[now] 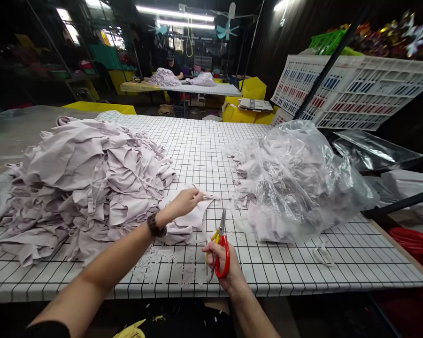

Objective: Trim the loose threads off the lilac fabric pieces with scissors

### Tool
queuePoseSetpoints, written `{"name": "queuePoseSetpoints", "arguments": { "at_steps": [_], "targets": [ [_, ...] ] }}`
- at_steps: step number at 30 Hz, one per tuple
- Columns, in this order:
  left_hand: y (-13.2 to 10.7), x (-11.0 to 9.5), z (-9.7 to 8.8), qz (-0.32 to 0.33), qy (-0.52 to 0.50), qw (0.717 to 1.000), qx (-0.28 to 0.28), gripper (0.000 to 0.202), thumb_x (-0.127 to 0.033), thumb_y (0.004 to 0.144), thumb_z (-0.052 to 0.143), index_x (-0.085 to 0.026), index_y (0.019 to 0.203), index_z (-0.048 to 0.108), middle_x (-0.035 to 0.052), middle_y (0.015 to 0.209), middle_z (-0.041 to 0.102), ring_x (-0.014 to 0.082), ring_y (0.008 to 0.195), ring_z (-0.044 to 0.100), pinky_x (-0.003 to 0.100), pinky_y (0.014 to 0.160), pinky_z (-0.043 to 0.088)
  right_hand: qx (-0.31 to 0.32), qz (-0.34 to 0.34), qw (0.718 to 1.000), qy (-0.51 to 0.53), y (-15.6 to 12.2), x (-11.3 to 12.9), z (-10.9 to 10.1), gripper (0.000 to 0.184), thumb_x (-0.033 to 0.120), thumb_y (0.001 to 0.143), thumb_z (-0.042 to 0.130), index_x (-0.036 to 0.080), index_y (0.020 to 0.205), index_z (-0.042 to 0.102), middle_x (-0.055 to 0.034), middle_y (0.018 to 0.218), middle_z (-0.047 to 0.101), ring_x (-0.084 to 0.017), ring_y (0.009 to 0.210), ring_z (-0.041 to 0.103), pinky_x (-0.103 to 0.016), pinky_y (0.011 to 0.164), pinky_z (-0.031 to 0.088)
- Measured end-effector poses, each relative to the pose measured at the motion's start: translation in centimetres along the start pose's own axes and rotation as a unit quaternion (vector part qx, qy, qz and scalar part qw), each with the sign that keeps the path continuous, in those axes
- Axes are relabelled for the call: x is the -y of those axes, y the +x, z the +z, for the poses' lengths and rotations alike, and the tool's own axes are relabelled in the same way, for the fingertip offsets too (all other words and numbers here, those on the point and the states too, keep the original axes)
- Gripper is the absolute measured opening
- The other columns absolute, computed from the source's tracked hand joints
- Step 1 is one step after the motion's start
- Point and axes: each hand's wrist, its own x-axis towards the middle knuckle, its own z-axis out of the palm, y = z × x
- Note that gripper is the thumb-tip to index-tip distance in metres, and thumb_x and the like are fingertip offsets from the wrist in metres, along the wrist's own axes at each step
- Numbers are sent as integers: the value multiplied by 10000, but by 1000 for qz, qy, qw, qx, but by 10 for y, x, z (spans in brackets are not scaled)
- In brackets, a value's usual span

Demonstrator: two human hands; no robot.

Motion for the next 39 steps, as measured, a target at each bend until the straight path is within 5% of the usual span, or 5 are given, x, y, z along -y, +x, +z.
{"name": "queuePoseSetpoints", "arguments": {
  "at_steps": [11, 19, 25, 31, 39],
  "targets": [
    [-92, 56, 84, -223, -503, 835, 17, 413, -487, 790, 615, -134, 1006, 600, 92, 1050, 631, -22, 398, 296, 128, 350, 201, 36, -11, 997, -60, -23, -4, 7, 257, 395, 760, 653, 148, 744, 581, 11, 521, 582, -69, 383, 444, -200, 391, 339],
    [-101, 49, 63, -118, -397, 907, -79, 432, -487, 799, 601, -106, 1001, 607, 31, 760, 630, 17, 393, 286, 173, 378, 236, -68, -193, 962, -183, 0, 21, 3, 327, 355, 725, 727, 225, 827, 445, -71, 985, 689, -197, 884, 637, -322, 775, 491],
    [-118, 40, 39, -63, -243, 962, -110, 359, -460, 853, 542, -123, 854, 667, 11, 699, 565, 59, 465, 393, 191, 432, 310, 95, -234, 951, -177, 39, 21, 44, 333, 302, 718, 734, 231, 867, 444, -61, 1027, 669, -155, 802, 624, -307, 744, 509],
    [-119, 33, 26, 21, -101, 955, -279, 266, -366, 834, 595, -143, 723, 688, 105, 1196, 500, 170, 901, 589, 274, 787, 493, 78, -214, 968, -106, 52, 11, 60, 349, 301, 715, 733, 244, 860, 421, 12, 825, 663, -143, 703, 638, -293, 685, 520],
    [-102, 44, 37, 9, -358, 928, -107, 269, -376, 869, 552, -112, 854, 603, 48, 637, 643, 135, 555, 601, 262, 573, 500, 66, -196, 941, -266, 36, 43, 38, 325, 391, 737, 686, 233, 818, 414, 10, 760, 596, -147, 667, 558, -268, 617, 456]
  ]
}}
